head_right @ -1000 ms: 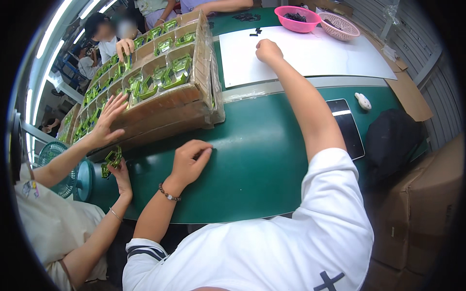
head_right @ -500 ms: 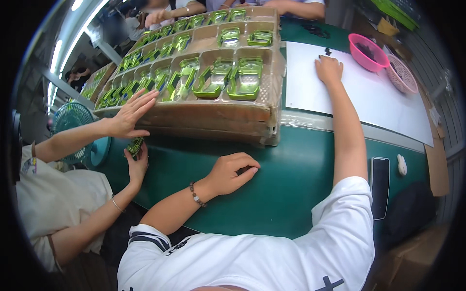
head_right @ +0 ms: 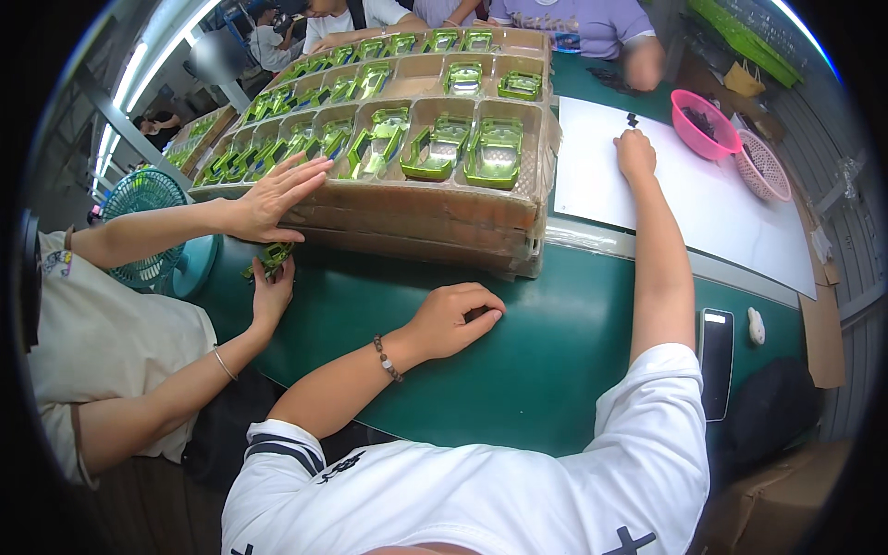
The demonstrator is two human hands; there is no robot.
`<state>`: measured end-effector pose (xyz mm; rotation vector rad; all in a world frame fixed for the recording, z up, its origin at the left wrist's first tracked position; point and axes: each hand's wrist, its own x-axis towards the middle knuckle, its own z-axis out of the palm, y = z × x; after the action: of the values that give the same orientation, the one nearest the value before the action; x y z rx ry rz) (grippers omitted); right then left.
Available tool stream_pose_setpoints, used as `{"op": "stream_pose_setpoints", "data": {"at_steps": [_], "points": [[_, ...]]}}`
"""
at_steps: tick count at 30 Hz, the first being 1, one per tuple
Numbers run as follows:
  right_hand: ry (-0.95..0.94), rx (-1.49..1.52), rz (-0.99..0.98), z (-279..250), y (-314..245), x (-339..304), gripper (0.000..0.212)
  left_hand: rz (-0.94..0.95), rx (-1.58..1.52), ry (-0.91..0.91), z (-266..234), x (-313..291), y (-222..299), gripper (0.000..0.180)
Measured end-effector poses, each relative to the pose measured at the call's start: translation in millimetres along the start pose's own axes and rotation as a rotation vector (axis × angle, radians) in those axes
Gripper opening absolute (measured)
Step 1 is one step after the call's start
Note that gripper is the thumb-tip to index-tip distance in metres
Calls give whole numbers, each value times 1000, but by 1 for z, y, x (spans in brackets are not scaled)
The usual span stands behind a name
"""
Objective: The person assembles small green toy cars by hand at a green workbench. They pick up car bodies from a cardboard tray, insert small black components into the chassis, and place the finished units back into the tray. The process is repeated for multiple units throughout the clip.
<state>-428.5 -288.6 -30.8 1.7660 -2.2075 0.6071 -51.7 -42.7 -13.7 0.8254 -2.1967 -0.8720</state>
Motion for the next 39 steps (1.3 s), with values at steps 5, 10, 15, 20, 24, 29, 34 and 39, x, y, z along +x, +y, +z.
{"op": "stream_pose_setpoints", "data": {"at_steps": [5,10,15,20,24,29,34,39], "points": [[91,80,64,-1,7,-15,25,25,-6,-6,1,0,-2,12],[167,100,5,-2,9,-30,24,4,-1,-35,0,-1,2,13],[10,93,68,-14,8,-36,23,3,29,-39,0,-2,3,13],[99,61,115,-5,6,-29,30,14,33,-48,0,-1,2,15],[447,489,231,-8,-24,-15,37,41,-77,94,1,0,7,14],[-79,1444,347,-72,-132,-68,39,-57,-104,191,-6,-3,-8,11],[-122,1612,372,-124,-149,-126,36,-15,-108,155,-5,-8,-6,11],[336,1653,423,-92,-137,-171,19,-39,-113,124,-5,-11,1,13]]}}
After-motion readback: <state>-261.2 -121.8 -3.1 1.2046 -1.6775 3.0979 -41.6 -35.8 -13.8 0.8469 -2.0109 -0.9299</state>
